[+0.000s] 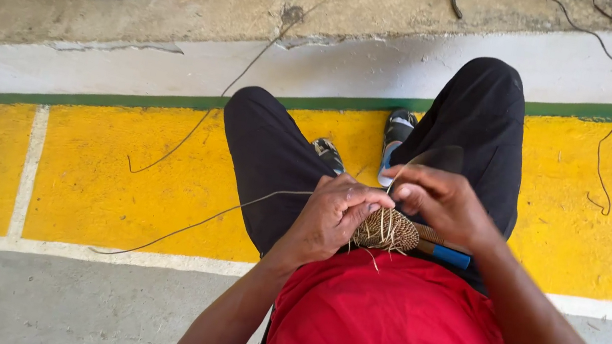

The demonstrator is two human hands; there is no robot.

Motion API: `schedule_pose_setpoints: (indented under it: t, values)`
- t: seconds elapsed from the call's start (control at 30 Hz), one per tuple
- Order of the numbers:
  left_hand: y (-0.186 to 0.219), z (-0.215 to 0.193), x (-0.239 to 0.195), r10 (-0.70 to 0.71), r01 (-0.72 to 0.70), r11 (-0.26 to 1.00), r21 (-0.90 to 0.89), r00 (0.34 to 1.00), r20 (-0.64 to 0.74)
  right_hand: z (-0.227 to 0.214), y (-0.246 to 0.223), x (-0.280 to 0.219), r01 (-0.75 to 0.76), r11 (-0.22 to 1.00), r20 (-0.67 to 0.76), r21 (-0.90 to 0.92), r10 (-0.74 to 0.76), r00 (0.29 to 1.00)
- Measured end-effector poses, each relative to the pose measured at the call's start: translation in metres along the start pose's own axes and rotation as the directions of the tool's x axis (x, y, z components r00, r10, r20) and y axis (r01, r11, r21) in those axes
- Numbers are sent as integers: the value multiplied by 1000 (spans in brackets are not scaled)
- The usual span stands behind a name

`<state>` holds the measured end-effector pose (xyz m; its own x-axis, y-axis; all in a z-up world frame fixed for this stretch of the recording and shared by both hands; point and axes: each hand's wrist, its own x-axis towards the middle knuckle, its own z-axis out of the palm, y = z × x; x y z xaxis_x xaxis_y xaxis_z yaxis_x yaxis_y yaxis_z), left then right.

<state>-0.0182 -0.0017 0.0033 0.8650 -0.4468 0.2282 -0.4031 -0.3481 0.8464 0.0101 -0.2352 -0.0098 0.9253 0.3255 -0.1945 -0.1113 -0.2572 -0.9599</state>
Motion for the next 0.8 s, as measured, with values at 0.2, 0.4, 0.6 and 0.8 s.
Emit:
schedule_pose_setpoints:
  t: [0.2,0.4,0.6,0.8]
  values:
    - [11,0,1,36,-39,997,73,998,44,19,-1,6,465,813,-222,-349,-554,802]
    - [9,6,-4,76,-76,997,-6,997,22,-30,11,92,405,556,-338,-726,-801,493]
    - [3,5,-4,39,-40,999,11,997,74,-52,2,123,403,422,-270,-812,-884,382]
    - [19,-14,-3,3,-3,1000,20,1000,-6,-50,-15,53,220,854,-355,-472,-412,839]
